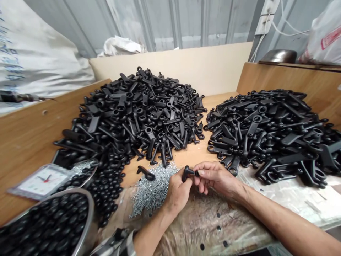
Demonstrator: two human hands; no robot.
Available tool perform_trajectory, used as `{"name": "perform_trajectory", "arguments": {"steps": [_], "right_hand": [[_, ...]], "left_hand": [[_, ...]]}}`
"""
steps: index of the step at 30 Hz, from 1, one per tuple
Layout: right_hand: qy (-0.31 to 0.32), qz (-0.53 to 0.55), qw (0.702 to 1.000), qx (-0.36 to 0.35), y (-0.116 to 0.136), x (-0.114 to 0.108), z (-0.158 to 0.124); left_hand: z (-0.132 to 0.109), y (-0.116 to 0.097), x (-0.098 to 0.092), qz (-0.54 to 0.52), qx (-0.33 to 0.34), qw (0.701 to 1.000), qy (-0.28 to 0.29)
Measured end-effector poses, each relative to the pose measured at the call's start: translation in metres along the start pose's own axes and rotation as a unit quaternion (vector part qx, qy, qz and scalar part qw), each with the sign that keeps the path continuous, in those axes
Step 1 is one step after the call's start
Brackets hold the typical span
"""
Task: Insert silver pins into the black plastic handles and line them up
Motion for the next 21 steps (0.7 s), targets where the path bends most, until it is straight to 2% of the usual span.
{"name": "perform_trajectory", "arguments": {"steps": [4, 6, 9, 11, 15, 18, 21], "right_hand": [[-0.006, -0.080, 0.996, -0.044, 0.005, 0.000, -0.001], [-0.015, -0.143, 0.985, -0.097, 0.013, 0.001, -0.004], [-0.019, -0.230, 0.959, -0.162, 0.025, 0.006, -0.009], [-0.020, -0.322, 0.928, -0.187, 0.032, 0.010, -0.014], [-0.016, -0.502, 0.840, -0.206, 0.039, 0.017, -0.020], [-0.021, -0.578, 0.786, -0.218, 0.035, 0.021, -0.022], [-0.034, -0.615, 0.752, -0.233, 0.029, 0.023, -0.022]], "left_hand": [[-0.002, -0.002, 0.010, -0.136, -0.052, 0.987, 0.072], [-0.005, 0.000, 0.016, -0.208, -0.095, 0.967, 0.111], [-0.009, 0.003, 0.021, -0.252, -0.138, 0.947, 0.144], [-0.009, 0.003, 0.021, -0.259, -0.144, 0.944, 0.147], [-0.006, 0.003, 0.017, -0.259, -0.138, 0.948, 0.125], [-0.004, 0.005, 0.015, -0.261, -0.135, 0.950, 0.103], [-0.004, 0.008, 0.014, -0.269, -0.135, 0.951, 0.074]]}}
Point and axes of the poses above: each hand's wrist, its own z-axis towards the middle knuckle, its own x-axis out of the palm, y = z × x, the point moved 7 cm from there along z, towards the middle knuckle, and after that the axes turned 2 degrees about -x, right-handed, at the moved point
